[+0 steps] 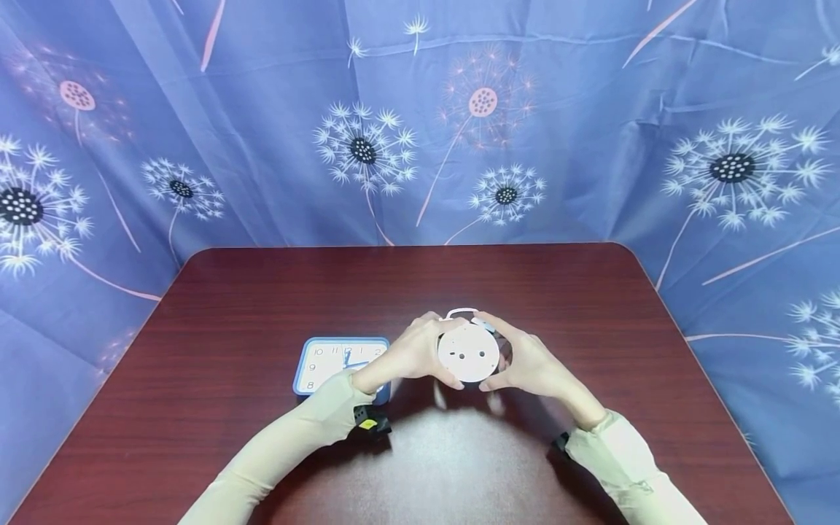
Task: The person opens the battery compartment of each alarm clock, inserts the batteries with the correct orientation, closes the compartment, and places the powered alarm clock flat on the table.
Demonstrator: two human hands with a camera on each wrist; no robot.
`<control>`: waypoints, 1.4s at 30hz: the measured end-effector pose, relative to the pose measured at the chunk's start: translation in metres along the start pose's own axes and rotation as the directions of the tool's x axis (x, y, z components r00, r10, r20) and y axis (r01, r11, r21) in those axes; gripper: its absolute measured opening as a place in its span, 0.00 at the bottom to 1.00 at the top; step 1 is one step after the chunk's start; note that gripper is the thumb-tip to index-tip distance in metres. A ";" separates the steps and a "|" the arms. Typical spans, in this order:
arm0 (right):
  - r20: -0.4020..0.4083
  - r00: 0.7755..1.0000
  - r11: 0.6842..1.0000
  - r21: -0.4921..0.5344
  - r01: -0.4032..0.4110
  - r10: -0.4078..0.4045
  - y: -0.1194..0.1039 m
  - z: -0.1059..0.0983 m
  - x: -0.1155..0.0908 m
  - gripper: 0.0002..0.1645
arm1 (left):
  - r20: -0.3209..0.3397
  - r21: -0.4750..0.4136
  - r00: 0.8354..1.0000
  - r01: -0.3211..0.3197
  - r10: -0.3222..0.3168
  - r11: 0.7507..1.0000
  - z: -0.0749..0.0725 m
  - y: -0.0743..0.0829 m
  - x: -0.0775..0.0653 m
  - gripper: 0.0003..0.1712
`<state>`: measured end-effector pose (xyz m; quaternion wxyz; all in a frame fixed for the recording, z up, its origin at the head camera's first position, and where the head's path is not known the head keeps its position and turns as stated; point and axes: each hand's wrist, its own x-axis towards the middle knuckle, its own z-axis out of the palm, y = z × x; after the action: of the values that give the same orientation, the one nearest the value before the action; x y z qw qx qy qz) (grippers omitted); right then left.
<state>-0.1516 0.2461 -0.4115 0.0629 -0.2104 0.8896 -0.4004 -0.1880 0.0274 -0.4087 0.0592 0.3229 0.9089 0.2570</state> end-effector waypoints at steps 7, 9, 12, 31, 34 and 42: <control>-0.054 0.999 0.972 0.234 0.017 -0.004 0.013 -0.003 -0.001 0.73 | -0.062 -0.136 0.998 -0.037 0.028 0.990 -0.002 -0.005 0.002 0.45; -0.066 0.997 0.953 0.301 -0.011 0.032 0.016 -0.002 -0.002 0.71 | -0.088 -0.189 0.996 -0.033 0.016 0.981 -0.001 -0.007 0.003 0.43; -0.071 0.990 0.911 0.405 -0.081 0.120 0.017 -0.001 -0.003 0.65 | -0.124 -0.291 0.992 -0.007 -0.030 0.957 0.000 -0.008 0.005 0.40; -0.014 0.978 0.222 0.973 0.061 -0.210 0.013 0.029 0.009 0.21 | -0.133 -0.749 0.974 0.022 -0.183 0.662 0.009 -0.001 0.006 0.49; -0.025 0.985 0.211 0.975 0.061 -0.170 0.010 0.028 0.008 0.19 | -0.126 -0.765 0.977 0.014 -0.171 0.644 0.011 -0.001 0.005 0.49; -0.040 0.999 0.347 0.937 0.038 -0.001 0.001 0.024 0.009 0.19 | -0.135 -0.628 0.977 0.042 -0.163 0.777 0.007 0.000 0.001 0.55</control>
<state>-0.1536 0.2266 -0.4283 0.1527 -0.1408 0.4996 -0.8410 -0.1866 0.0315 -0.4147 0.0930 0.2102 0.7911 0.5669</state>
